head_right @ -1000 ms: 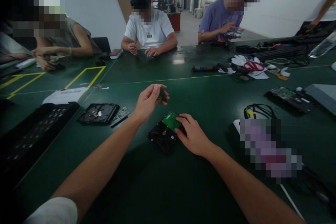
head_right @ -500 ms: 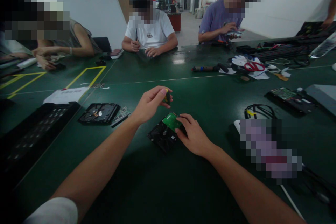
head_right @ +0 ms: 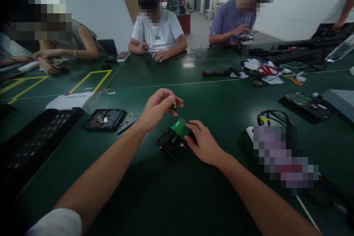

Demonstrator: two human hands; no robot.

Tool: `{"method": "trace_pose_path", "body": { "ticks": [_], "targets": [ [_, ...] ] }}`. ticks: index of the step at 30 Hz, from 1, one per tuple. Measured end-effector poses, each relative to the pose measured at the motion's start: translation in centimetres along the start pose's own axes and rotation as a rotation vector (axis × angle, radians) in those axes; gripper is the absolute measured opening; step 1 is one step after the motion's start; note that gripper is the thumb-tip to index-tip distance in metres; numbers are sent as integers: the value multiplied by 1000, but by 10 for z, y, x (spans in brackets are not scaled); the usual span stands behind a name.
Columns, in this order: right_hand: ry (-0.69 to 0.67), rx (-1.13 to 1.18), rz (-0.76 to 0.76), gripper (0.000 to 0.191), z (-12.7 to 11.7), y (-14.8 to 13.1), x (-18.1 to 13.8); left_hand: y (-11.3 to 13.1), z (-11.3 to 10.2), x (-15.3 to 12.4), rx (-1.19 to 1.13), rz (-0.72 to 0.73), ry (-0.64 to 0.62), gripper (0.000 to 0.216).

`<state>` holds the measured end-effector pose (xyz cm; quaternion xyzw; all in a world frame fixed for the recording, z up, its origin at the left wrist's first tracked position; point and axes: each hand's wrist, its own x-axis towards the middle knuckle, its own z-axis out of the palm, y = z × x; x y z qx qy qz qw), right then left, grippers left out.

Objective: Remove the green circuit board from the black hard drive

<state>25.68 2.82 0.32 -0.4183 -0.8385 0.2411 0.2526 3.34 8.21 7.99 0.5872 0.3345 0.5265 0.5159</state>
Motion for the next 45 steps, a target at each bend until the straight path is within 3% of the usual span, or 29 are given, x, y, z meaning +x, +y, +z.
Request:
{"method": "trace_pose_path", "body": {
  "ticks": [10,17,22,30,35,41,45],
  "targets": [
    [-4,-9,16,40,-1,0,0,-1,-8,2,-106,-60,-76,32],
    [2,-7,17,40,0,1,0,1,-5,1,220,13,103,39],
    [-9,-6,3,40,-1,-1,0,0,-3,0,321,38,96,41],
    [17,-3,-17,40,1,1,0,8,-5,-1,129,5,-93,29],
    [13,-10,-8,39,0,0,-1,8,-4,-1,105,12,-86,27],
    [1,-1,-3,39,-2,-1,0,7,-1,-1,112,10,57,28],
    [3,-4,-1,39,-1,0,0,7,-1,-1,102,27,-28,25]
  ]
}}
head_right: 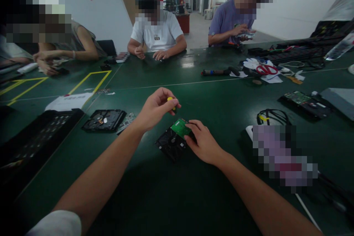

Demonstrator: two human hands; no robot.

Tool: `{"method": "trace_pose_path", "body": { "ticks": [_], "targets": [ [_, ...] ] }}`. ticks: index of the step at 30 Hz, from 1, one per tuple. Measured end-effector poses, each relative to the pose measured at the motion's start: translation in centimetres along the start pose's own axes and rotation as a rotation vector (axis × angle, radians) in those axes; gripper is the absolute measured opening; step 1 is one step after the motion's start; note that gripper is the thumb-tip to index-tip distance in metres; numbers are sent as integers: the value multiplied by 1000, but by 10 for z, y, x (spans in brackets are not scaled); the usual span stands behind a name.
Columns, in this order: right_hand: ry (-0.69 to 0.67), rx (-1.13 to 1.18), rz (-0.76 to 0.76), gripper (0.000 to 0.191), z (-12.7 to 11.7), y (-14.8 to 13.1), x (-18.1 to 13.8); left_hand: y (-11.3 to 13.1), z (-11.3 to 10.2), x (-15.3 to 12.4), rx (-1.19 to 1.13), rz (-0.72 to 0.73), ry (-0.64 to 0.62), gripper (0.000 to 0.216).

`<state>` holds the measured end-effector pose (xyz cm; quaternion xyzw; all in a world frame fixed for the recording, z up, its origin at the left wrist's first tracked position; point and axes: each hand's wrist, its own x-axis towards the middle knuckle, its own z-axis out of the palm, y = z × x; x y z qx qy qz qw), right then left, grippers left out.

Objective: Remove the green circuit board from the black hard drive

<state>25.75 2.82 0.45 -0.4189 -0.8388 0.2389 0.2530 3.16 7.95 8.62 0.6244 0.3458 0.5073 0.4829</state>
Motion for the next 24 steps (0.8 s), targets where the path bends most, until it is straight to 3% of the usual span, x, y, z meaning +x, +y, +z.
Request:
{"method": "trace_pose_path", "body": {
  "ticks": [8,17,24],
  "targets": [
    [13,-1,-16,40,1,1,-1,-3,-4,2,-80,-36,-102,30],
    [0,-13,-10,41,-1,0,-1,0,-2,1,184,0,161,36],
    [-6,-14,-1,41,-2,-2,0,-1,-2,0,146,25,72,31]
  ]
}}
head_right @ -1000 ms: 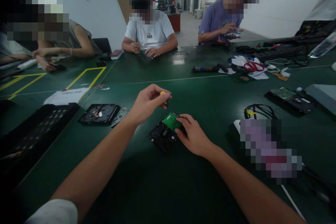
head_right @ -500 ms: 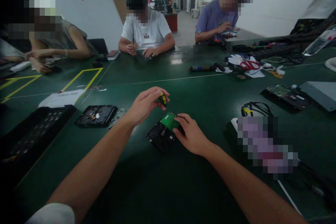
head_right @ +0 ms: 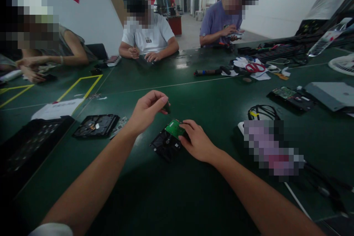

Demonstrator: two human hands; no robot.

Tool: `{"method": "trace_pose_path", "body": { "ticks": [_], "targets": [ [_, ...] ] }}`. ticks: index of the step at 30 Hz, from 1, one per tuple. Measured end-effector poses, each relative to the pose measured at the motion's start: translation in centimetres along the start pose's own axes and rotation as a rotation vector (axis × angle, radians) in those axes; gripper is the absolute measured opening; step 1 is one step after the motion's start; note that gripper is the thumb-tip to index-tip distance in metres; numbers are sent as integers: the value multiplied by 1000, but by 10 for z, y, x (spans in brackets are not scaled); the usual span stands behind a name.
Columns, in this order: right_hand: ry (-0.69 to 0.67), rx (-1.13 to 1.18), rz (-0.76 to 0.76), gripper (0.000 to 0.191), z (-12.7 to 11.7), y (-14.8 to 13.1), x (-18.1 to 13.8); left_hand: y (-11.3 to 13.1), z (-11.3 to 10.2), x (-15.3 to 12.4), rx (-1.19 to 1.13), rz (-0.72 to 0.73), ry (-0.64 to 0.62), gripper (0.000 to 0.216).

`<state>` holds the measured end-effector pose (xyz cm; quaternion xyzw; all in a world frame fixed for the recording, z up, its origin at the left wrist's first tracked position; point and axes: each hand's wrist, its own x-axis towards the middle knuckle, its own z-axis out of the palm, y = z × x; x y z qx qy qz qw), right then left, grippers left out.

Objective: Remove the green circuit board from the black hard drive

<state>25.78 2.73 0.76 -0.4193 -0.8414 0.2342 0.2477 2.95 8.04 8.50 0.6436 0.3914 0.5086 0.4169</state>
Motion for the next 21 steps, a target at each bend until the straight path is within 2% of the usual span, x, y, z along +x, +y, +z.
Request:
{"method": "trace_pose_path", "body": {
  "ticks": [4,12,21],
  "targets": [
    [6,2,-2,41,0,1,-1,0,-1,1,-31,4,-50,30],
    [3,-3,-1,41,1,1,-1,3,5,-2,-50,-18,15,34],
    [15,-5,-9,40,2,2,0,-1,2,1,-174,-9,-86,27]
  ]
}}
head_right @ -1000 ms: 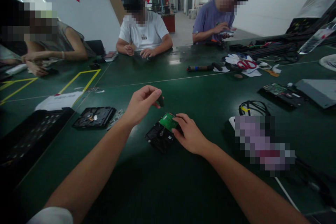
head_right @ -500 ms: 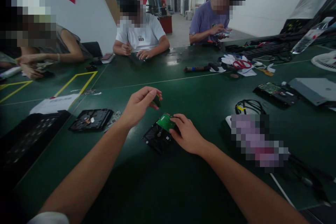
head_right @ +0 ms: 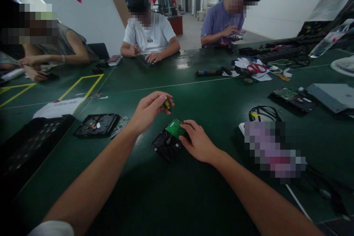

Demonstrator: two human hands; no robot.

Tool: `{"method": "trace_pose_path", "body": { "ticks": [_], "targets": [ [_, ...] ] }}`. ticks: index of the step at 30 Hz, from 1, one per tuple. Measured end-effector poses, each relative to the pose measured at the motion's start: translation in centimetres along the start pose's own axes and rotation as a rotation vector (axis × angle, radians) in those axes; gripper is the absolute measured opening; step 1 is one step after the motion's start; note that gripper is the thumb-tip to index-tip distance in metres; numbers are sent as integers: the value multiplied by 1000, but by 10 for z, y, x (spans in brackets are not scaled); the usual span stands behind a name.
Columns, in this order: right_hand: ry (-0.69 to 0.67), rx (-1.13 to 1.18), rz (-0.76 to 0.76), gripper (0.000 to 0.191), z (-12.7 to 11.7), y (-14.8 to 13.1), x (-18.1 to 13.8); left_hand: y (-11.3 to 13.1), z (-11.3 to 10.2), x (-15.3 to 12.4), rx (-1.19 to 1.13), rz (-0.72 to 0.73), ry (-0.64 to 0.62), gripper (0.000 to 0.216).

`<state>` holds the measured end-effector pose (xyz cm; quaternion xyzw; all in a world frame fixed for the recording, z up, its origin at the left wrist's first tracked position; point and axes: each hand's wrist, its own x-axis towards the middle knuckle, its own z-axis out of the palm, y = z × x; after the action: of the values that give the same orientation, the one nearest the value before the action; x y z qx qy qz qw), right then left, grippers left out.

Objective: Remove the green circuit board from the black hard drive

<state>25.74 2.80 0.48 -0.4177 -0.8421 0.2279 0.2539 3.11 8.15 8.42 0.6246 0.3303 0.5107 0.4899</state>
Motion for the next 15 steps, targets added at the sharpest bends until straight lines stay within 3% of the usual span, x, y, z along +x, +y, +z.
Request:
{"method": "trace_pose_path", "body": {
  "ticks": [3,9,15],
  "targets": [
    [-5,-3,1,41,-1,-1,0,-1,-1,0,-30,-23,12,28],
    [1,13,8,41,-2,-2,0,4,0,-2,219,25,135,32],
    [-2,8,0,39,-1,-1,-1,7,1,-2,123,-9,24,30]
  ]
}}
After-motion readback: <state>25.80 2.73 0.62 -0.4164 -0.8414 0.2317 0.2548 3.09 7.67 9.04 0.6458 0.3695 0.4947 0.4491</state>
